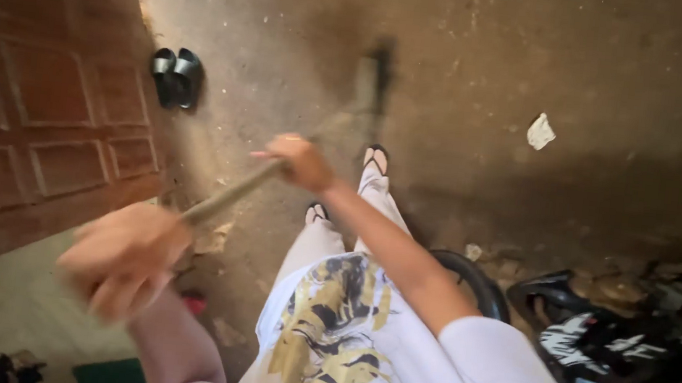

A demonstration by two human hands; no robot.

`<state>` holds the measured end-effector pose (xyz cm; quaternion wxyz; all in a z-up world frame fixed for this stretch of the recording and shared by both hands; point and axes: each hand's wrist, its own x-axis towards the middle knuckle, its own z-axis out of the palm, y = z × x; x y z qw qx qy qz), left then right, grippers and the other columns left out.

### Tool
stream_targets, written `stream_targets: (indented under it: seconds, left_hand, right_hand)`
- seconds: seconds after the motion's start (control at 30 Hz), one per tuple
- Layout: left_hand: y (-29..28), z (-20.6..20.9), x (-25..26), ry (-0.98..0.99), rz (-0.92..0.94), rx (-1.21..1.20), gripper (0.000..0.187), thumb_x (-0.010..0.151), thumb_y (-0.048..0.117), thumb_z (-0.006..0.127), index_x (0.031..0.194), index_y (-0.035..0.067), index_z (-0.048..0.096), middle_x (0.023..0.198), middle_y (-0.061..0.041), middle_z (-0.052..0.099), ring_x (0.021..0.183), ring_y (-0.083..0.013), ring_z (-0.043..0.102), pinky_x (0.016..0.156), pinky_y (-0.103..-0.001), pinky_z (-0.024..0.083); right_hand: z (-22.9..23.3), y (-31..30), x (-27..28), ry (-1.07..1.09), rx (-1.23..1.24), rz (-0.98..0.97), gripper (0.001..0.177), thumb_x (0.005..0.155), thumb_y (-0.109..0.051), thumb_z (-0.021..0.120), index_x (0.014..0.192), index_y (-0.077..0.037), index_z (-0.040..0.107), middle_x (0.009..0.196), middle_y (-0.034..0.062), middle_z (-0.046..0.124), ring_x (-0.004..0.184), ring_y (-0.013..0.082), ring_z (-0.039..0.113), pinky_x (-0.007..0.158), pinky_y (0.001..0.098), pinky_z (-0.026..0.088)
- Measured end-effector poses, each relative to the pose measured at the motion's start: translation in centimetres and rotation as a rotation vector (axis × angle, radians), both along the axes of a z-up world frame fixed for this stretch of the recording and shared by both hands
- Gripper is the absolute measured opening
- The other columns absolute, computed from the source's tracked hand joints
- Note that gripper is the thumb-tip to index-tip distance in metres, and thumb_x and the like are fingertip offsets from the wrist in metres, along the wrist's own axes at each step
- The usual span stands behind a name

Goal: Sweeping the floor area around motorcycles using a broom.

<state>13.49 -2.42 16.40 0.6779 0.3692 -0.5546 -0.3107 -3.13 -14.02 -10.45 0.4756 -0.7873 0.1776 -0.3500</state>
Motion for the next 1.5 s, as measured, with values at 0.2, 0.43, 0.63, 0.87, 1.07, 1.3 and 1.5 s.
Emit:
stream_targets:
  seconds: [0.2,0.43,0.63,0.87,1.07,1.3,1.5]
  left_hand:
    - [-7.2,-1.4,-7.2,-0.670,-0.113,0.243,0.023,0.054,0.013,0.071,0.060,0.009,0.049,0.058,-0.007,0.042,0.054,-0.0250,0.049,0.051,-0.040,0.034]
    - [-16.8,-6.6,-11.9,-0.421,-0.499,0.024,0.013,0.067,0.007,0.063,0.071,0.007,0.051,0.067,-0.006,0.054,0.062,-0.0293,0.056,0.060,-0.041,0.045]
    - [-20.5,-17.4,-14.6,-0.121,-0.592,0.111,0.006,0.072,0.006,0.050,0.067,0.004,0.050,0.065,-0.011,0.053,0.059,-0.0300,0.050,0.063,-0.042,0.042]
    - [-22.1,-15.4,-4.8,0.086,-0.275,0.308,0.008,0.072,0.002,0.056,0.076,-0.004,0.061,0.083,-0.014,0.065,0.077,-0.0253,0.064,0.070,-0.038,0.051]
    - [-23.8,-0.8,0.7,-0.023,-0.079,0.185,0.006,0.069,0.008,0.064,0.066,0.007,0.058,0.072,-0.002,0.063,0.063,-0.0180,0.064,0.060,-0.031,0.050]
    - [-32.5,-7.5,-1.4,-0.632,-0.473,0.039,0.014,0.069,0.000,0.064,0.069,0.007,0.052,0.062,-0.007,0.052,0.057,-0.0289,0.055,0.056,-0.044,0.041]
    - [-36.9,-11.4,-6.8,-0.262,-0.666,-0.041,0.012,0.074,0.003,0.062,0.066,0.005,0.053,0.065,-0.010,0.055,0.064,-0.0326,0.057,0.062,-0.046,0.045]
  right_hand:
    - [-7.8,-4.7,4.7,-0.075,0.572,0.182,0.028,0.094,-0.014,0.066,0.069,-0.006,0.057,0.072,0.0108,0.057,0.073,0.0252,0.055,0.072,0.0347,0.044]
    - [-8.0,-10.9,-10.4,0.230,0.674,-0.152,0.018,0.088,-0.017,0.072,0.074,-0.006,0.070,0.076,0.0065,0.068,0.074,0.0156,0.061,0.069,0.0314,0.049]
    - [-14.3,-14.7,-26.1,0.369,0.794,-0.492,0.012,0.077,-0.004,0.064,0.086,-0.007,0.071,0.081,-0.0016,0.063,0.073,0.0084,0.060,0.059,0.0361,0.047]
    - [-5.5,-18.6,-15.5,0.528,0.030,-0.458,0.012,0.084,-0.015,0.069,0.094,-0.011,0.076,0.088,0.0122,0.073,0.085,0.0320,0.070,0.079,0.0416,0.054]
    - [-0.9,-22.5,3.8,0.234,0.121,-0.069,0.017,0.087,-0.025,0.070,0.087,-0.009,0.072,0.090,0.0128,0.071,0.083,0.0296,0.069,0.074,0.0412,0.053]
    - [-14.7,-28.5,8.9,0.209,0.827,0.146,0.047,0.101,-0.026,0.069,0.063,-0.007,0.048,0.066,0.0027,0.047,0.070,0.0159,0.043,0.064,0.0381,0.036]
    - [-7.2,-30.5,-10.1,0.156,0.583,-0.241,0.032,0.097,-0.027,0.059,0.074,-0.004,0.056,0.071,0.0064,0.058,0.071,0.0164,0.055,0.070,0.0349,0.046]
